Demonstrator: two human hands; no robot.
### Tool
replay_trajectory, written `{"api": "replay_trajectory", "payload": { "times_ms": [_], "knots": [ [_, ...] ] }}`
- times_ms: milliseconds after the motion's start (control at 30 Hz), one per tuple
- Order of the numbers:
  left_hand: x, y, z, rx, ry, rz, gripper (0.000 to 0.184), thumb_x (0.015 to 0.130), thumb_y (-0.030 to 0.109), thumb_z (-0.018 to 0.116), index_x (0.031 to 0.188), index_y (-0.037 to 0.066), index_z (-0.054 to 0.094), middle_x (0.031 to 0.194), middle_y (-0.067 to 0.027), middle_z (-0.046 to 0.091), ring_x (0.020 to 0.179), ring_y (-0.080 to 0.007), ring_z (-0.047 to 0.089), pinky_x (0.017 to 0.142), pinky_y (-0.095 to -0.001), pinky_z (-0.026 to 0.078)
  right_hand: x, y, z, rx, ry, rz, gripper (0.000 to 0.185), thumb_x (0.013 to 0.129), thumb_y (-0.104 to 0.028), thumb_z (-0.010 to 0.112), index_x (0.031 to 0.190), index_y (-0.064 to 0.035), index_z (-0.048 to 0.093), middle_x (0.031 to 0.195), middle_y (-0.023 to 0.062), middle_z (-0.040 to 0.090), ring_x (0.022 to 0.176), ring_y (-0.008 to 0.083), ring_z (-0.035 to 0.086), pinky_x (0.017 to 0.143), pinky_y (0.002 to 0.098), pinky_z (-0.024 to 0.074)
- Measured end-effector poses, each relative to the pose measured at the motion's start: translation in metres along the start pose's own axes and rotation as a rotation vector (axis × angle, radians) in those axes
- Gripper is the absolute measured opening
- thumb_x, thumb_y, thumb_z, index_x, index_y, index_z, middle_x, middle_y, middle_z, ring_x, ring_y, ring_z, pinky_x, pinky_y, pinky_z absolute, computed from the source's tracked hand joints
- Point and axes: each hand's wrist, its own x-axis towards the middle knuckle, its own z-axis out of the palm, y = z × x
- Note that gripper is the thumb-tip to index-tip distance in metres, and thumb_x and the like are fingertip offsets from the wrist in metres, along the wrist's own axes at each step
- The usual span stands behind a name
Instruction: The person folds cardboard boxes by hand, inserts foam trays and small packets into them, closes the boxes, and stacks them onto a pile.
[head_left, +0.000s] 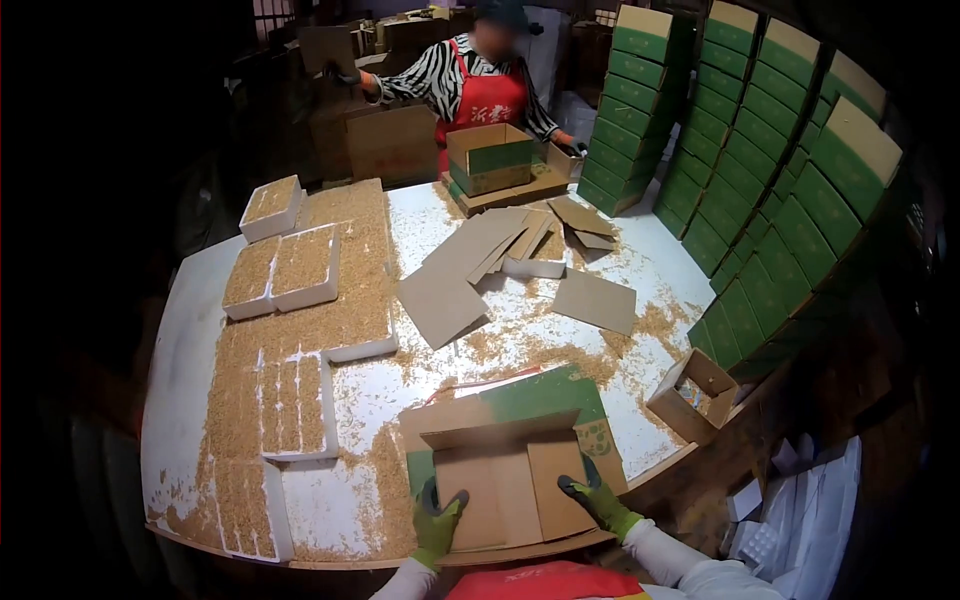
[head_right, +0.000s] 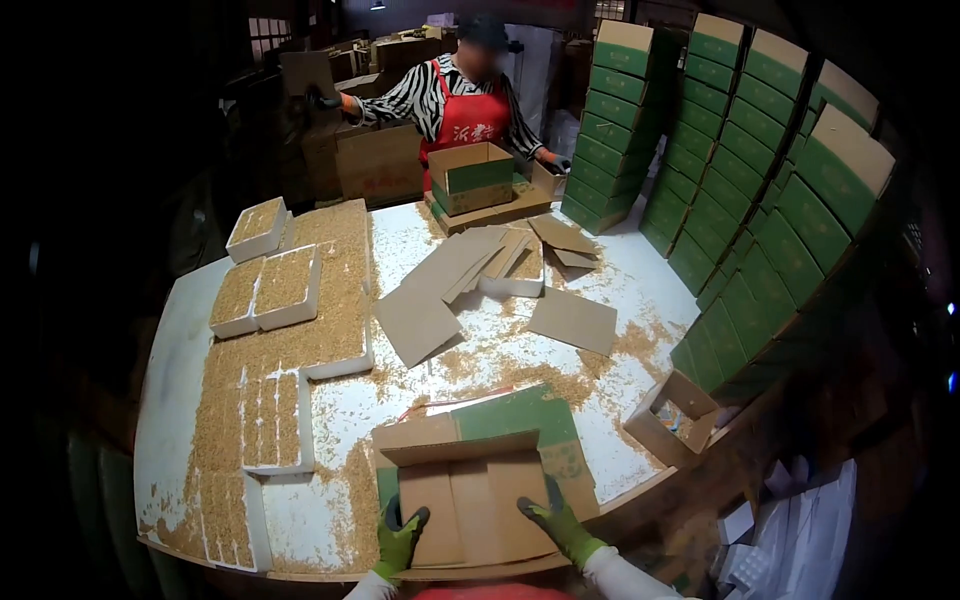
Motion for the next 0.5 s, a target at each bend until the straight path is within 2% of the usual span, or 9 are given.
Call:
{"api": "replay_trajectory", "payload": {
  "times_ms": [33, 133, 200, 233, 300, 333, 400, 467, 500],
  "knots": [
    [0.004, 0.006, 0.001, -0.009, -0.018, 0.035, 0.047, 0.086, 0.018, 0.077, 0.122, -0.006, 0.057, 0.096, -0.0077, 0.063, 0.082, -0.0178, 0.06, 0.068, -0.0322, 0.052, -0.005, -0.021, -0.001, 0.076, -0.036, 0.011, 0.085, 0.085, -0.034, 0.079, 0.147, 0.0029, 0.033, 0.138, 0.0202, 0.05, 0.127, 0.0264, 0.048, 0.107, 0.0357, 0.0389],
    [0.005, 0.022, 0.007, -0.009, -0.011, -0.061, 0.049, 0.091, 0.029, 0.072, 0.123, -0.005, 0.057, 0.105, -0.0105, 0.064, 0.089, -0.0185, 0.061, 0.074, -0.0326, 0.054, -0.001, -0.037, -0.015, 0.173, -0.121, 0.044, 0.085, 0.085, -0.036, 0.078, 0.147, 0.0034, 0.035, 0.138, 0.0158, 0.05, 0.127, 0.0232, 0.047, 0.107, 0.0332, 0.0386],
    [-0.002, 0.044, 0.024, -0.325, -0.281, -0.12, 0.054, 0.095, 0.036, 0.063, 0.132, -0.002, 0.052, 0.119, -0.0135, 0.062, 0.104, -0.0238, 0.062, 0.087, -0.0361, 0.054, 0.002, -0.046, -0.033, 0.191, -0.121, 0.0, 0.076, 0.087, -0.033, 0.077, 0.144, 0.0033, 0.04, 0.136, 0.0115, 0.051, 0.124, 0.0192, 0.047, 0.105, 0.0312, 0.0397],
    [-0.006, 0.055, 0.033, -0.467, -0.409, -0.178, 0.057, 0.098, 0.039, 0.059, 0.136, -0.001, 0.049, 0.126, -0.0151, 0.061, 0.111, -0.0265, 0.063, 0.094, -0.0378, 0.054, 0.005, -0.051, -0.046, 0.081, -0.077, -0.09, 0.074, 0.088, -0.035, 0.076, 0.142, 0.0028, 0.042, 0.135, 0.0121, 0.051, 0.124, 0.0192, 0.047, 0.106, 0.0316, 0.0389],
    [-0.034, 0.12, 0.074, -0.479, -0.499, -0.142, 0.056, 0.1, 0.043, 0.052, 0.136, 0.0, 0.051, 0.127, -0.015, 0.061, 0.113, -0.0251, 0.062, 0.096, -0.0387, 0.053, 0.009, -0.081, -0.081, -0.001, -0.029, -0.203, 0.07, 0.088, -0.038, 0.074, 0.14, 0.0004, 0.046, 0.136, 0.0126, 0.052, 0.124, 0.0197, 0.047, 0.107, 0.0327, 0.0372],
    [-0.029, 0.123, 0.092, -0.424, -0.444, -0.084, 0.055, 0.101, 0.044, 0.051, 0.135, 0.0, 0.052, 0.127, -0.0149, 0.062, 0.113, -0.0248, 0.062, 0.097, -0.0384, 0.052, -0.004, -0.12, -0.104, 0.143, -0.1, -0.238, 0.072, 0.089, -0.036, 0.072, 0.144, -0.0015, 0.043, 0.141, 0.0118, 0.049, 0.125, 0.0197, 0.047, 0.107, 0.0335, 0.0375],
    [-0.019, 0.125, 0.129, -0.33, -0.303, 0.044, 0.054, 0.101, 0.044, 0.049, 0.133, 0.0, 0.053, 0.127, -0.0147, 0.062, 0.114, -0.0243, 0.062, 0.097, -0.0378, 0.052, 0.004, -0.134, -0.169, 0.204, -0.139, -0.28, 0.072, 0.091, -0.034, 0.069, 0.149, -0.0041, 0.039, 0.146, 0.0103, 0.046, 0.126, 0.0179, 0.047, 0.106, 0.0333, 0.0387],
    [-0.022, 0.164, 0.192, -0.543, -0.394, 0.069, 0.054, 0.102, 0.044, 0.048, 0.131, -0.001, 0.055, 0.126, -0.0138, 0.062, 0.112, -0.0245, 0.063, 0.098, -0.037, 0.051, -0.005, -0.162, -0.253, 0.301, -0.238, -0.482, 0.064, 0.095, -0.026, 0.066, 0.148, -0.0012, 0.038, 0.143, 0.0152, 0.048, 0.127, 0.0189, 0.049, 0.104, 0.0307, 0.0413],
    [-0.014, 0.177, 0.224, -0.543, -0.382, 0.217, 0.056, 0.101, 0.044, 0.048, 0.134, -0.001, 0.052, 0.129, -0.015, 0.061, 0.116, -0.0259, 0.061, 0.101, -0.0391, 0.05, -0.008, -0.182, -0.291, 0.113, -0.006, -0.725, 0.055, 0.096, -0.014, 0.062, 0.146, -0.0036, 0.043, 0.141, 0.0125, 0.051, 0.126, 0.0162, 0.05, 0.102, 0.0286, 0.0429]
  ]
}}
